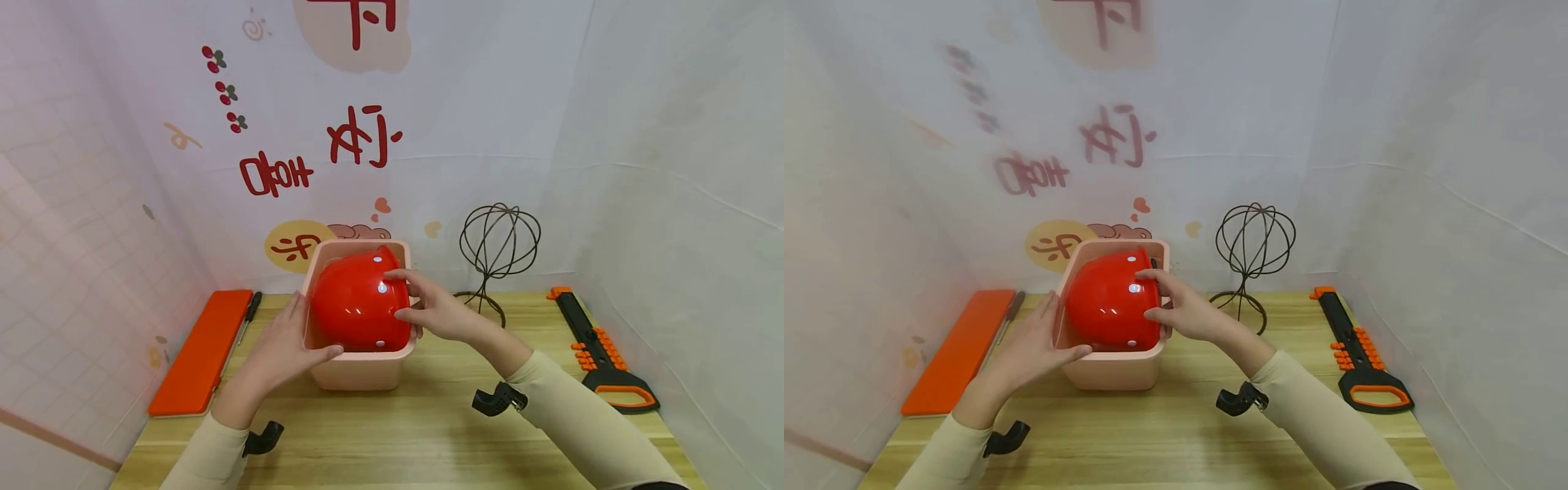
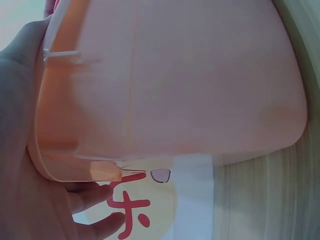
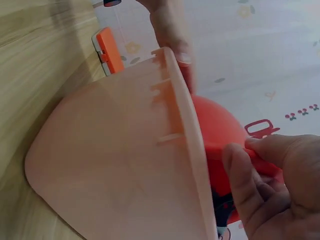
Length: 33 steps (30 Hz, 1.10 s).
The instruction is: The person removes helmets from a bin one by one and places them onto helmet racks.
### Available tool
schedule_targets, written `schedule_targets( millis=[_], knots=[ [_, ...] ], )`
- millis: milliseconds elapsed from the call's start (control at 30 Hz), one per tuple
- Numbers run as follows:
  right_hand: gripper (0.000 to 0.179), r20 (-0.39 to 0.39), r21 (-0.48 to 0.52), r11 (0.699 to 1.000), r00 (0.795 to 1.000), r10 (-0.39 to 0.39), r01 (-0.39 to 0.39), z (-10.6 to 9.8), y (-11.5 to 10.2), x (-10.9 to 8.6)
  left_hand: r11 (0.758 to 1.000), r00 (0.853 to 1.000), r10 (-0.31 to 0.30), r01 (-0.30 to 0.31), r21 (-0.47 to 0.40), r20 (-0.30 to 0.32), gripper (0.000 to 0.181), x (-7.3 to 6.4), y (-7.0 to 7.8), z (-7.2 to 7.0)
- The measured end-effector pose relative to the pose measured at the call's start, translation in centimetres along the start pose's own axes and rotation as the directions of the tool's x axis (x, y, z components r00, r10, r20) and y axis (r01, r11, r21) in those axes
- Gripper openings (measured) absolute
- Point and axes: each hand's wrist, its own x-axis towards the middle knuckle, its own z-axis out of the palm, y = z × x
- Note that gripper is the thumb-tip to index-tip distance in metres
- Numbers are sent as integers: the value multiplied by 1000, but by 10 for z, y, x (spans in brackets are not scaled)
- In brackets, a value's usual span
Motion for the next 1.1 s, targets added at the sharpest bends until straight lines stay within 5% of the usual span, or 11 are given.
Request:
schedule_targets(
  millis=[200, 467, 833, 1100],
  knots=[
    [75, -93, 14, 998, 993, -67, 69, 2, -1, -8, 998, 998, 39, -41, -49, -42, 138, 0, -2, 3],
    [79, -210, 94, 966, 953, -218, 242, 9, -1, -13, 997, 999, 22, -25, -76, -39, 140, 0, -2, 4],
    [79, -368, 78, 905, 856, -364, 418, 13, -9, -16, 994, 1000, -1, 0, -105, -11, 138, -2, -3, 3],
    [86, -468, 25, 831, 741, -481, 555, 9, -10, -18, 993, 1000, -5, 4, -118, -6, 142, -1, -6, 4]
  ],
)
